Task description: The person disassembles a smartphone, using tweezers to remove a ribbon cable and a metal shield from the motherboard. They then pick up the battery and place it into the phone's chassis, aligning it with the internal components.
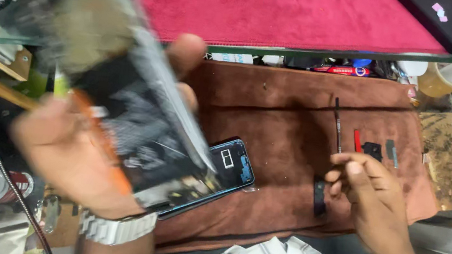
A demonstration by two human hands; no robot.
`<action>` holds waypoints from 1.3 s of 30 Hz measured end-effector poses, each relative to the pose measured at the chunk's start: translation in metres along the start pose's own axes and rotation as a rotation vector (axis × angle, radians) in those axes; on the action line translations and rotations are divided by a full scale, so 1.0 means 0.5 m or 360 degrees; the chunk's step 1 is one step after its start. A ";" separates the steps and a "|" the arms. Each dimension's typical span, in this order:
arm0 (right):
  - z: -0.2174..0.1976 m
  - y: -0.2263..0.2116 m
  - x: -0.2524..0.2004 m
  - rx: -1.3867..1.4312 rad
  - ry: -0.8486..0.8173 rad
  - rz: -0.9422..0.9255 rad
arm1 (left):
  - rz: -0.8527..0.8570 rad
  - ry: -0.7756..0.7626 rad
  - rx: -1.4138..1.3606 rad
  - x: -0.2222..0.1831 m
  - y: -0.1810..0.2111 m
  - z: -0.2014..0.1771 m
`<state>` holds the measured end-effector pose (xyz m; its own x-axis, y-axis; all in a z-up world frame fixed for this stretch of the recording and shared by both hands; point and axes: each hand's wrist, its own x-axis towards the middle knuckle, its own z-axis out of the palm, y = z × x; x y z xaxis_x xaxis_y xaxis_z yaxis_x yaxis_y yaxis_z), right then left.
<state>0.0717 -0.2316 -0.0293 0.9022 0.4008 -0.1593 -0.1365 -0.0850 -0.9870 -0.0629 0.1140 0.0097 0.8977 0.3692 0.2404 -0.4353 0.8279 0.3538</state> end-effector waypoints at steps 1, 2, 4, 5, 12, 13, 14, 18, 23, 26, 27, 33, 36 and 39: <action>-0.006 0.003 0.004 -0.0145 0.0048 -0.0056 | 0.0007 -0.0172 -0.0192 -0.001 0.013 0.007; -0.012 0.004 0.010 -0.0290 0.0095 -0.0112 | -0.0008 -0.0346 -0.0381 -0.002 0.027 0.013; -0.029 0.004 0.023 -0.0433 0.0223 -0.0170 | 0.0074 -0.0347 -0.0253 0.001 0.033 0.010; -0.040 0.002 0.028 -0.0430 0.0304 -0.0169 | 0.0133 -0.0312 -0.0054 0.002 0.032 0.005; -0.163 -0.008 0.067 -0.0362 0.0559 -0.0366 | 0.0106 -0.0162 0.0188 -0.002 0.001 -0.007; -0.180 -0.007 0.071 -0.0441 0.0607 -0.0347 | 0.0063 -0.0158 0.0169 0.001 -0.012 -0.005; -0.197 -0.004 0.075 -0.0520 0.0655 -0.0326 | 0.0018 -0.0151 0.0147 0.004 -0.024 -0.002; -0.248 0.020 0.078 -0.1053 0.0543 -0.0400 | -0.0155 -0.0133 0.0076 0.014 -0.055 0.015; -0.251 0.054 0.086 -0.1484 0.0397 -0.0415 | -0.0472 -0.0159 0.0005 0.022 -0.050 0.047; -0.236 0.058 0.090 -0.1785 0.0365 -0.0317 | -0.0600 -0.0324 -0.0040 0.040 -0.057 0.055; -0.231 0.056 0.094 -0.1939 0.0365 -0.0282 | -0.0499 -0.0348 -0.0204 0.037 -0.098 0.057; -0.201 0.043 0.095 -0.1643 0.0111 -0.0473 | -0.0845 -0.0189 -0.0420 0.026 -0.186 0.064; -0.187 0.041 0.090 -0.1587 0.0195 -0.0376 | -0.0691 -0.0179 -0.0271 0.035 -0.162 0.050; -0.178 0.049 0.091 -0.1426 0.0330 -0.0192 | -0.0333 -0.0141 -0.0092 0.026 -0.102 0.031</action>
<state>0.1457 -0.2968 -0.0589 0.9568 0.2886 0.0357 0.2520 -0.7614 -0.5973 -0.0302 0.0700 0.0089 0.9573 0.1507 0.2468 -0.2336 0.9062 0.3526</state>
